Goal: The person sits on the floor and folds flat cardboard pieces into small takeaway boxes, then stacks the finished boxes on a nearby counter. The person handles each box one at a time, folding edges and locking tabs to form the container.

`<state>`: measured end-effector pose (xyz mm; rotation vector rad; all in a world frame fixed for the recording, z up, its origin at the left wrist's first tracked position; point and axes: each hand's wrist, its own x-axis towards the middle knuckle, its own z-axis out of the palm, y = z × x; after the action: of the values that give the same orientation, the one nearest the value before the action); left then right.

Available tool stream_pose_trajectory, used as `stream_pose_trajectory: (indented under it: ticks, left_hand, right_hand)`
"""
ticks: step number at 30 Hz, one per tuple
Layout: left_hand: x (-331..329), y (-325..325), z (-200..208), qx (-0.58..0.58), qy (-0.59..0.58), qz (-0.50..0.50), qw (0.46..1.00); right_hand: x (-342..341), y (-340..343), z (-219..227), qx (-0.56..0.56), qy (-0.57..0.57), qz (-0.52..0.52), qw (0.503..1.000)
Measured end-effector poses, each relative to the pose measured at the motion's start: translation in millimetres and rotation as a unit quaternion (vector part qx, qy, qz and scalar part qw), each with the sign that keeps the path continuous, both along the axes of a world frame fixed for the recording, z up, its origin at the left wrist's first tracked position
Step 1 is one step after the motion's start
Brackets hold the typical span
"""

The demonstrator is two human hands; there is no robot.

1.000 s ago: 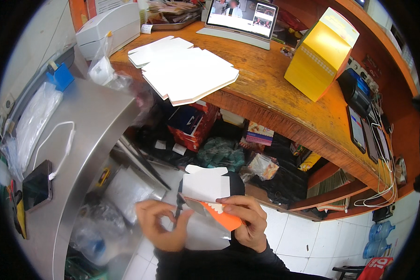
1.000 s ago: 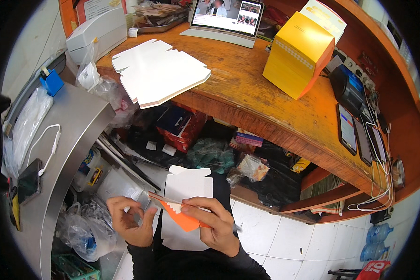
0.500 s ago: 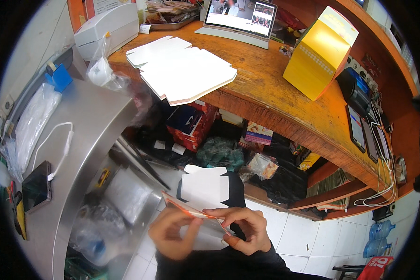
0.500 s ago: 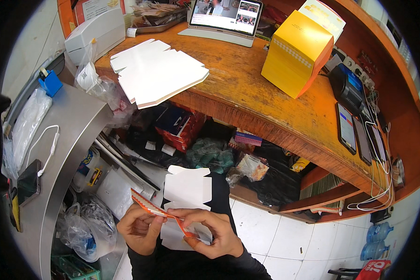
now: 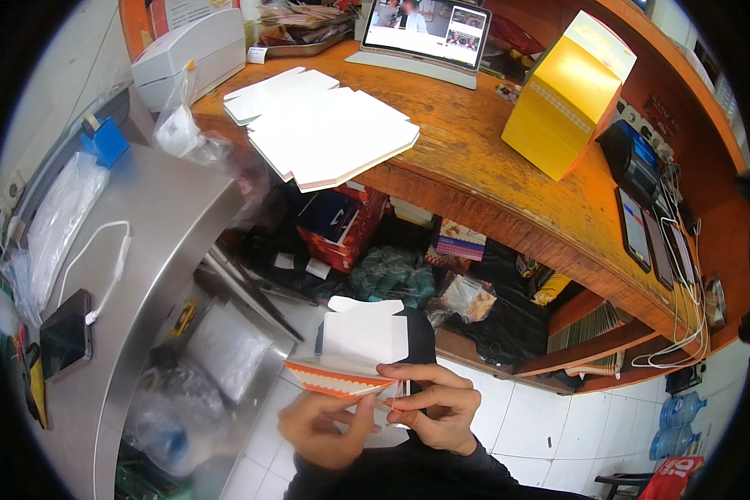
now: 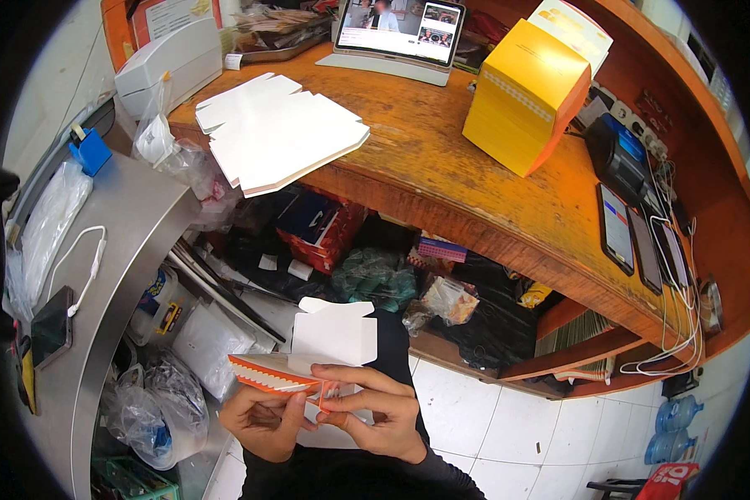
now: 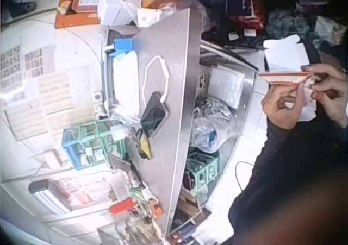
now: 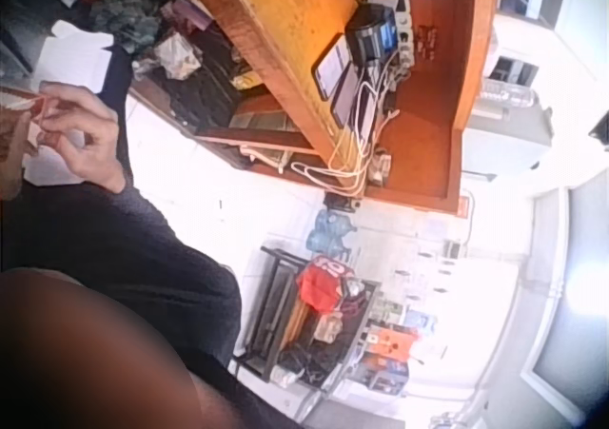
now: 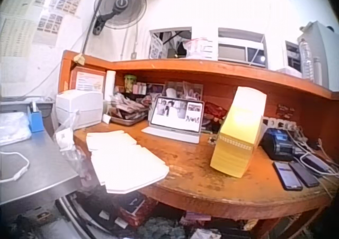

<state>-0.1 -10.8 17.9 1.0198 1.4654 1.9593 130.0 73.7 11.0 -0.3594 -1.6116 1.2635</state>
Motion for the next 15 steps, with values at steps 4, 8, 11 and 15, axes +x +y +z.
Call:
stream_pose_trajectory:
  ticks: [4,8,11,15]
  left_hand:
    - [1.5,0.2,0.3,0.015,-0.001,0.007,1.0]
    - [0.9,0.9,-2.2,0.02,0.038,0.042,0.998]
    - [1.6,1.4,-2.7,0.013,0.043,0.038,0.998]
    - [4.5,4.6,-1.1,0.003,0.098,-0.01,0.995]
  right_hand:
    - [-4.6,-3.1,-1.8,0.048,0.01,-0.049,0.998]
    - [-7.5,-3.5,-3.0,0.052,-0.01,-0.046,0.998]
    - [-10.1,-4.8,-4.5,0.097,-0.046,-0.083,0.991]
    - [-15.0,-8.7,-4.5,0.072,-0.07,-0.145,0.984]
